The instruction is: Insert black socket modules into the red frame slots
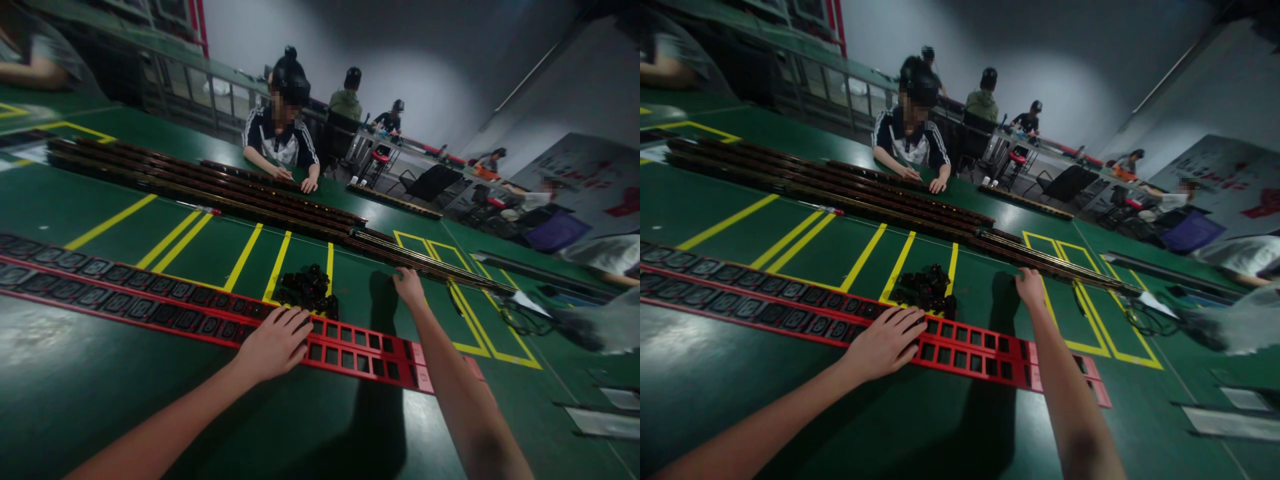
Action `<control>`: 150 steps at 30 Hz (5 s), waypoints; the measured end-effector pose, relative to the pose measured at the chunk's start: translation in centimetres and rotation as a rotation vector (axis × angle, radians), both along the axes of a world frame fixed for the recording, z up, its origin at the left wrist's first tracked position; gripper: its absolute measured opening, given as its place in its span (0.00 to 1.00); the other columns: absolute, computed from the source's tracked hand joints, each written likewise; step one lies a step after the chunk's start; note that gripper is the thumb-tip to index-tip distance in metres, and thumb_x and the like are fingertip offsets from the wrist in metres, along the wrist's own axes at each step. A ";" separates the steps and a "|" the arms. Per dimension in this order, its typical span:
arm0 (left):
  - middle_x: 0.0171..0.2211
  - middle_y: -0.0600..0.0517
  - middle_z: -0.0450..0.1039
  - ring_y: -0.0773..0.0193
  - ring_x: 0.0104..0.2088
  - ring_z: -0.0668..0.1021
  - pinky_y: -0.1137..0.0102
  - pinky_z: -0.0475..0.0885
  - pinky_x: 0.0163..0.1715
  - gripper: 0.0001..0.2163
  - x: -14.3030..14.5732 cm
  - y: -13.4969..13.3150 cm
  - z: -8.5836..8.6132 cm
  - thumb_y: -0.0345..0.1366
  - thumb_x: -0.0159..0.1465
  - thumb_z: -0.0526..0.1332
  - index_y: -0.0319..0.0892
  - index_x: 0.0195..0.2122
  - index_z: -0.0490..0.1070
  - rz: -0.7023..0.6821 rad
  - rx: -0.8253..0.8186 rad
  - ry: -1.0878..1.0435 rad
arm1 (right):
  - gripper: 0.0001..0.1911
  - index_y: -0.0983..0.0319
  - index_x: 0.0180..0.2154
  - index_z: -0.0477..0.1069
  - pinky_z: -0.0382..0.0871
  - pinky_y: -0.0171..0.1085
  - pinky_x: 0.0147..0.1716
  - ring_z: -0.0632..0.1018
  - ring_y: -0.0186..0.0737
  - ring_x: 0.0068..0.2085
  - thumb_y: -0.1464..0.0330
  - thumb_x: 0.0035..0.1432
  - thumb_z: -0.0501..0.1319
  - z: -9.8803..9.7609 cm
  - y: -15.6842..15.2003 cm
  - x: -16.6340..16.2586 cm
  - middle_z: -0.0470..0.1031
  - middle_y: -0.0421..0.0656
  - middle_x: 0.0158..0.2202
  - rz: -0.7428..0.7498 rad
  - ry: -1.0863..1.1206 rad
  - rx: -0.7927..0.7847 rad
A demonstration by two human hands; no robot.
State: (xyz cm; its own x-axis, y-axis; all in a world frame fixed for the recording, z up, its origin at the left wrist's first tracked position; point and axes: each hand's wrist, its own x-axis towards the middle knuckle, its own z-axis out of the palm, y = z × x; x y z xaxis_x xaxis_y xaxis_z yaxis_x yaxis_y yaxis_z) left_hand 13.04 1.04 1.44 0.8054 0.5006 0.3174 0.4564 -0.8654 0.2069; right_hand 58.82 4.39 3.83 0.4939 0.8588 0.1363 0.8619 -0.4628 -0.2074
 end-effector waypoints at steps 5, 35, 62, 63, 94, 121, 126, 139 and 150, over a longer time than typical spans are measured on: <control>0.64 0.47 0.69 0.52 0.63 0.71 0.53 0.61 0.64 0.19 0.0 0.0 0.0 0.45 0.72 0.54 0.46 0.61 0.69 -0.005 0.010 -0.006 | 0.12 0.61 0.42 0.79 0.72 0.43 0.51 0.79 0.47 0.46 0.67 0.59 0.60 -1.3 -2.3 -6.8 0.79 0.49 0.45 0.264 0.123 -0.034; 0.64 0.47 0.69 0.52 0.64 0.70 0.53 0.61 0.64 0.18 0.0 -0.1 0.5 0.42 0.73 0.53 0.45 0.60 0.70 -0.006 0.016 0.015 | 0.16 0.56 0.32 0.58 0.73 0.45 0.43 0.79 0.47 0.43 0.64 0.54 0.67 -1.8 -10.7 -20.6 0.79 0.48 0.49 0.421 0.608 0.343; 0.65 0.48 0.69 0.57 0.65 0.70 0.57 0.59 0.66 0.20 0.1 0.1 -0.9 0.40 0.73 0.52 0.40 0.62 0.71 0.023 0.091 -0.007 | 0.21 0.61 0.58 0.70 0.70 0.53 0.61 0.72 0.50 0.61 0.74 0.64 0.57 -2.8 -8.9 -24.6 0.69 0.55 0.60 0.692 0.281 0.335; 0.65 0.48 0.69 0.57 0.65 0.70 0.57 0.60 0.66 0.20 0.0 0.1 -0.8 0.39 0.73 0.52 0.40 0.62 0.71 0.021 0.094 -0.003 | 0.24 0.62 0.60 0.68 0.69 0.53 0.63 0.71 0.50 0.62 0.76 0.63 0.57 -2.6 -9.0 -24.7 0.68 0.54 0.61 0.710 0.284 0.323; 0.64 0.47 0.70 0.54 0.63 0.72 0.56 0.62 0.65 0.18 0.1 0.1 0.0 0.36 0.71 0.54 0.42 0.60 0.72 0.013 0.079 0.004 | 0.23 0.62 0.60 0.67 0.75 0.52 0.57 0.76 0.52 0.57 0.68 0.65 0.60 -2.7 -9.1 -24.8 0.71 0.55 0.56 0.671 0.217 0.358; 0.67 0.43 0.65 0.51 0.66 0.68 0.52 0.59 0.66 0.20 -0.6 0.3 0.7 0.34 0.73 0.49 0.38 0.63 0.69 -0.009 -0.023 0.072 | 0.19 0.62 0.56 0.72 0.72 0.50 0.54 0.75 0.49 0.53 0.64 0.67 0.59 -3.1 -8.3 -25.1 0.75 0.51 0.50 0.732 0.230 0.222; 0.67 0.43 0.65 0.50 0.66 0.68 0.53 0.60 0.66 0.21 -0.7 0.3 0.9 0.35 0.73 0.49 0.37 0.63 0.68 -0.004 -0.017 0.098 | 0.20 0.63 0.58 0.72 0.71 0.53 0.53 0.74 0.52 0.52 0.62 0.67 0.59 -2.8 -8.3 -25.3 0.76 0.51 0.51 0.702 0.169 0.218; 0.68 0.43 0.64 0.50 0.66 0.67 0.52 0.60 0.66 0.21 -0.7 0.2 1.2 0.34 0.72 0.50 0.39 0.65 0.67 0.003 -0.046 0.106 | 0.20 0.58 0.58 0.67 0.64 0.60 0.55 0.64 0.61 0.63 0.58 0.70 0.53 -2.8 -8.1 -25.6 0.58 0.53 0.69 0.548 0.063 0.200; 0.67 0.44 0.65 0.50 0.66 0.68 0.52 0.60 0.65 0.21 -0.8 0.4 0.9 0.34 0.73 0.49 0.38 0.64 0.68 -0.015 -0.014 0.088 | 0.15 0.63 0.51 0.71 0.64 0.61 0.52 0.73 0.57 0.50 0.68 0.66 0.54 -3.1 -7.0 -23.8 0.76 0.55 0.47 0.188 0.049 0.174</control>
